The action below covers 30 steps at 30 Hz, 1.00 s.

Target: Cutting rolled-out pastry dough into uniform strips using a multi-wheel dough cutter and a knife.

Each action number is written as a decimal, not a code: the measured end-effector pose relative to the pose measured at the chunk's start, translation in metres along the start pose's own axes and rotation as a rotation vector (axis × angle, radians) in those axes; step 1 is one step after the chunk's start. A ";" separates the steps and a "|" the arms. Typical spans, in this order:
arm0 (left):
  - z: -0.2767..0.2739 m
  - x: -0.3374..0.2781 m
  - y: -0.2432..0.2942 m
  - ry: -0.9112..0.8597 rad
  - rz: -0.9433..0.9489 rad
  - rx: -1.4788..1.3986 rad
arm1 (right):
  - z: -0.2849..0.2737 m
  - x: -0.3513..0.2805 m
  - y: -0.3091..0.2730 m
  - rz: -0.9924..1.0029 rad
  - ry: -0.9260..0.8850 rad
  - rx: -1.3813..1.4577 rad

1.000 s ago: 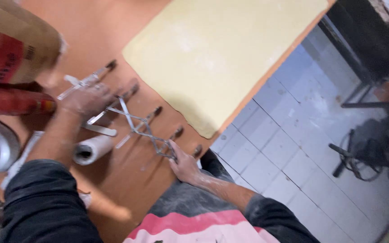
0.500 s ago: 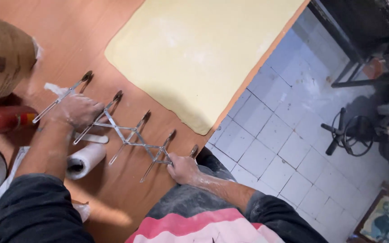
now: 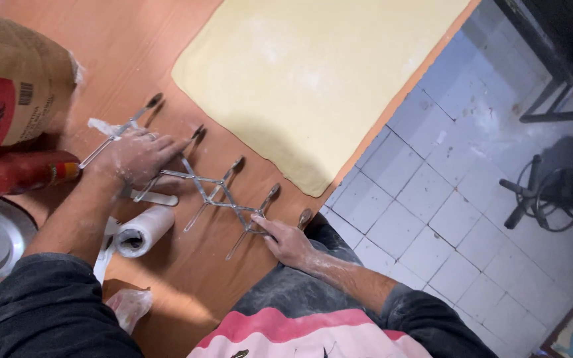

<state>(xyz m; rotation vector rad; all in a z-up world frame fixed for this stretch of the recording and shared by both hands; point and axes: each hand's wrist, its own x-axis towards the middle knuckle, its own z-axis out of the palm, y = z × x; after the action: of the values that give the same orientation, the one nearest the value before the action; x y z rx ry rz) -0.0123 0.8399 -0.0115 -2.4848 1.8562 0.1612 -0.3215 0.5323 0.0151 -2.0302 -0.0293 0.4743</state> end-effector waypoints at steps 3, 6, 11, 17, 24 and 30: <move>-0.026 0.005 0.013 0.241 0.046 -0.134 | -0.010 0.001 -0.004 -0.033 0.025 0.123; -0.004 -0.005 0.021 0.308 -0.104 -0.247 | -0.014 0.003 -0.009 -0.027 0.057 0.168; -0.006 0.004 0.025 0.413 -0.141 -0.251 | -0.002 -0.005 0.001 0.032 0.105 0.157; -0.016 0.007 0.022 0.222 -0.177 -0.126 | -0.015 0.001 -0.011 0.052 0.026 0.088; -0.042 0.012 0.024 0.011 -0.242 -0.181 | -0.030 0.005 -0.025 0.122 -0.063 0.172; -0.027 0.012 0.026 -0.130 -0.340 -0.199 | -0.032 0.007 -0.012 0.072 -0.067 0.174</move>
<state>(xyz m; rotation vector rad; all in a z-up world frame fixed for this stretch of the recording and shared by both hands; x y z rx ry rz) -0.0317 0.8187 0.0154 -2.7966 1.4055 0.5014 -0.3024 0.5129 0.0364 -1.8488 0.0438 0.5704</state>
